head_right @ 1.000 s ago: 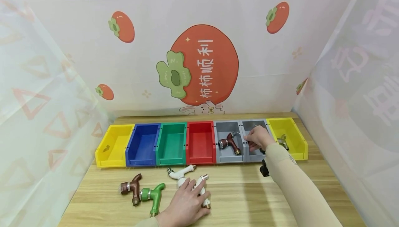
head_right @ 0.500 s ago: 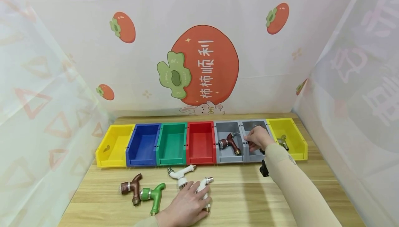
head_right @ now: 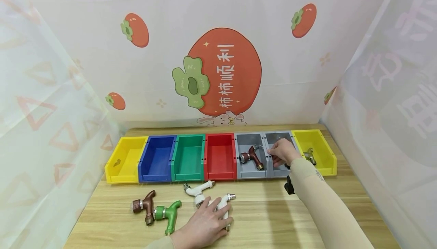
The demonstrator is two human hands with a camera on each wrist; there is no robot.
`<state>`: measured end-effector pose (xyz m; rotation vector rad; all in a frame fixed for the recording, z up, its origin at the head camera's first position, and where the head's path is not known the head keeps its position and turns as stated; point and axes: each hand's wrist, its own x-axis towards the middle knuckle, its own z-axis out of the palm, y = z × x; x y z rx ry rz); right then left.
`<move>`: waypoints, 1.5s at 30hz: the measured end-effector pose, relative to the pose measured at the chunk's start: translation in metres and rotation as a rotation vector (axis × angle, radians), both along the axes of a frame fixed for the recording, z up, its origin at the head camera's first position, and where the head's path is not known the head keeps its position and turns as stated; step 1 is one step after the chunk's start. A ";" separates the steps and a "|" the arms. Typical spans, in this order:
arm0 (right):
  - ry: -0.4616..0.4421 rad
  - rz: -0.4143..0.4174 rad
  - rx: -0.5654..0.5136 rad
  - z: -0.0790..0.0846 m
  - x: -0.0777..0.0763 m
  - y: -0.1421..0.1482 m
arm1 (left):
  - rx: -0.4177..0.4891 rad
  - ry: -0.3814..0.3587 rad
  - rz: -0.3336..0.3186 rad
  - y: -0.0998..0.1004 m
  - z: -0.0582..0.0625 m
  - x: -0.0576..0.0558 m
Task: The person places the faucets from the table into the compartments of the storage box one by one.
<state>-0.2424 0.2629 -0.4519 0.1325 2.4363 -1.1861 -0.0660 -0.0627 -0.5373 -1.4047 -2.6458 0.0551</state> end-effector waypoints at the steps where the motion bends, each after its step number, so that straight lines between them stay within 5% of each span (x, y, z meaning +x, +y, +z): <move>1: 0.001 0.002 -0.001 0.000 0.000 0.000 | 0.001 0.010 -0.008 0.000 0.000 0.000; 10: -0.007 -0.001 -0.002 -0.002 -0.001 0.000 | -0.001 -0.019 -0.022 -0.003 0.003 -0.003; 23: -0.001 -0.004 -0.004 -0.005 -0.002 0.000 | 0.035 0.077 -0.076 -0.004 -0.003 -0.005; 34: -0.006 -0.009 -0.001 -0.007 -0.003 0.001 | 0.040 -0.027 -0.074 -0.012 0.017 -0.016; 45: -0.009 -0.009 -0.002 -0.005 -0.003 0.002 | 0.122 0.167 -0.022 -0.019 0.032 -0.044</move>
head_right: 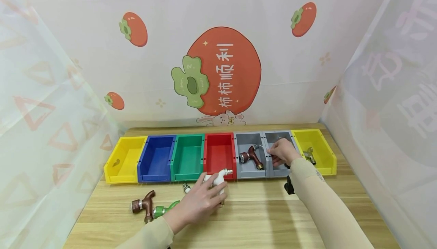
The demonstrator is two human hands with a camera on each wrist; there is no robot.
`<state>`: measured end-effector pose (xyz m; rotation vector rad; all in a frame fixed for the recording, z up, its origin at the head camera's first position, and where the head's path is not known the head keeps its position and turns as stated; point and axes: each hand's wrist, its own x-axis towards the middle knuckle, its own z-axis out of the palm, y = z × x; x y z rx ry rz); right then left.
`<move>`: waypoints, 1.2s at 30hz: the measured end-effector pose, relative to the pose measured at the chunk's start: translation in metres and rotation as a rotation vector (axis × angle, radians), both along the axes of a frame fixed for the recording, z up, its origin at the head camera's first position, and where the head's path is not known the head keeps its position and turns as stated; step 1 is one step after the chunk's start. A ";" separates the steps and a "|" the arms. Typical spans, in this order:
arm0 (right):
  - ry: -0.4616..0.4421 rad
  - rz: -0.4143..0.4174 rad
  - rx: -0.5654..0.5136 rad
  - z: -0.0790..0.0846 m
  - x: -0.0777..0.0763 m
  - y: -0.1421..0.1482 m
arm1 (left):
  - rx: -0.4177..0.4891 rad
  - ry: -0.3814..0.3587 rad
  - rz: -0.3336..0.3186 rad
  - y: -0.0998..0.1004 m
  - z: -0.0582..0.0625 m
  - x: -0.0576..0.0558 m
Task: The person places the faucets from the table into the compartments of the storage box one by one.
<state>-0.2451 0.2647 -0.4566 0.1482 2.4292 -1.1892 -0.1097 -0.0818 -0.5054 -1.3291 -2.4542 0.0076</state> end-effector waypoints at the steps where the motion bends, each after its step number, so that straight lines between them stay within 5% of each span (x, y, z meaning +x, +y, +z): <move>1: 0.001 0.002 0.002 0.000 0.000 0.000 | 0.009 0.016 0.006 0.000 0.002 -0.003; 16: 0.003 0.001 0.007 0.000 0.000 -0.001 | -0.015 0.035 0.132 0.000 0.023 -0.036; 36: 0.014 0.002 0.007 0.000 0.003 -0.002 | -0.021 -0.003 0.241 0.008 0.024 -0.062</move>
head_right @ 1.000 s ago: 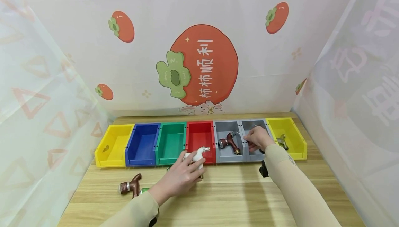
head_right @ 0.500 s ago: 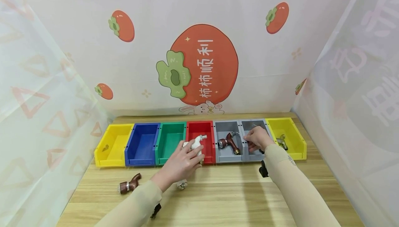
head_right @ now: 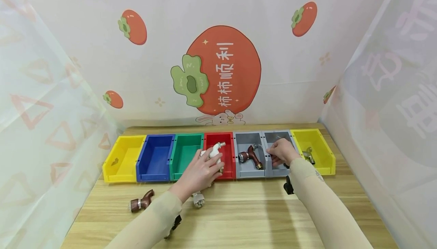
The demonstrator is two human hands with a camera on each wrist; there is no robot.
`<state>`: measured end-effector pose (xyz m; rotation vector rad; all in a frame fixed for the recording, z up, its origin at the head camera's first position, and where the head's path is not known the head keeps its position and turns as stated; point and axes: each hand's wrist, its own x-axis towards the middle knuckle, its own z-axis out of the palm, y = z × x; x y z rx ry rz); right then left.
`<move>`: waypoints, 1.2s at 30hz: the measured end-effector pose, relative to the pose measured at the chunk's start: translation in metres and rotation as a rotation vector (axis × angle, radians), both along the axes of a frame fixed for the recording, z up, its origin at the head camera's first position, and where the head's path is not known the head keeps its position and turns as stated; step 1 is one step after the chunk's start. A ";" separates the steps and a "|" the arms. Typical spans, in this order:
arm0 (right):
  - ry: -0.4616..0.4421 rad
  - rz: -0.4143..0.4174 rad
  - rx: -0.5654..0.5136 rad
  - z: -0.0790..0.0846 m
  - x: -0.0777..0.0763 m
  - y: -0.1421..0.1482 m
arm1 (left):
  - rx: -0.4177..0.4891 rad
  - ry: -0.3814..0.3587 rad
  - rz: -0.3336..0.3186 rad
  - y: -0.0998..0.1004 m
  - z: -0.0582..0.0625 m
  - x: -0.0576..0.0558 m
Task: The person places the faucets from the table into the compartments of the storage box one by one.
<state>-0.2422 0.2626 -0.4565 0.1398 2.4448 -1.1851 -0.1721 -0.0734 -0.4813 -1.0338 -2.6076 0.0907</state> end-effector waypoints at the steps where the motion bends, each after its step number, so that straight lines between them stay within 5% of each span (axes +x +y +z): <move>1: -0.001 -0.002 -0.002 0.000 0.000 0.000 | -0.001 -0.002 0.004 0.000 0.000 -0.001; 36: -0.007 0.000 -0.014 -0.002 -0.002 0.001 | -0.033 -0.034 0.102 0.022 -0.010 -0.025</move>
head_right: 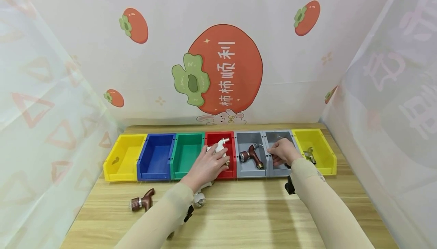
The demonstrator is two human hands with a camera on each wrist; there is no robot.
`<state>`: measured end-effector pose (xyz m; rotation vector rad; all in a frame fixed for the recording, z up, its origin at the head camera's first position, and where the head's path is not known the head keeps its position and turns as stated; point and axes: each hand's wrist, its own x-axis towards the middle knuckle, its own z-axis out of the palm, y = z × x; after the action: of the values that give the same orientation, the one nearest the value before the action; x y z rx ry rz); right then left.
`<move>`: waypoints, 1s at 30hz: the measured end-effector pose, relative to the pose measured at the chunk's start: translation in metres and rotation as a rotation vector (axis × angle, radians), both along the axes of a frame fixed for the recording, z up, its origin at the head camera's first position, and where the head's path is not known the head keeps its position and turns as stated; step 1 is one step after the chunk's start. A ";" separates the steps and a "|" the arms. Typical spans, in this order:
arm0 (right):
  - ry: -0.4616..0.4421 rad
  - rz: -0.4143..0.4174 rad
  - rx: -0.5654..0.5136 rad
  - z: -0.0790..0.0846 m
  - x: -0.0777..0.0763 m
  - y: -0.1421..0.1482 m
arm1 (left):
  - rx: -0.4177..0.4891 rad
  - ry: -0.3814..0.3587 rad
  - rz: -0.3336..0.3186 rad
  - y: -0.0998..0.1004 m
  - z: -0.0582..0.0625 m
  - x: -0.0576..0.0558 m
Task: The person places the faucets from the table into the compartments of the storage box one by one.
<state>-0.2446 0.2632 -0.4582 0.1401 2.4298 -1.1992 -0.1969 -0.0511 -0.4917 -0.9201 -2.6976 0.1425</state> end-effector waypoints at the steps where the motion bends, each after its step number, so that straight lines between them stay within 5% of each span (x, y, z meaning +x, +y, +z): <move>1: 0.001 0.001 0.000 0.000 0.000 0.000 | -0.002 -0.004 0.002 0.001 0.000 -0.001; 30: -0.004 0.002 -0.009 0.001 0.003 0.000 | -0.034 -0.054 0.093 0.018 -0.009 -0.007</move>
<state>-0.2420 0.2630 -0.4571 0.1369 2.4202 -1.2082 -0.2041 -0.0329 -0.5011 -0.8191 -2.7978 0.1866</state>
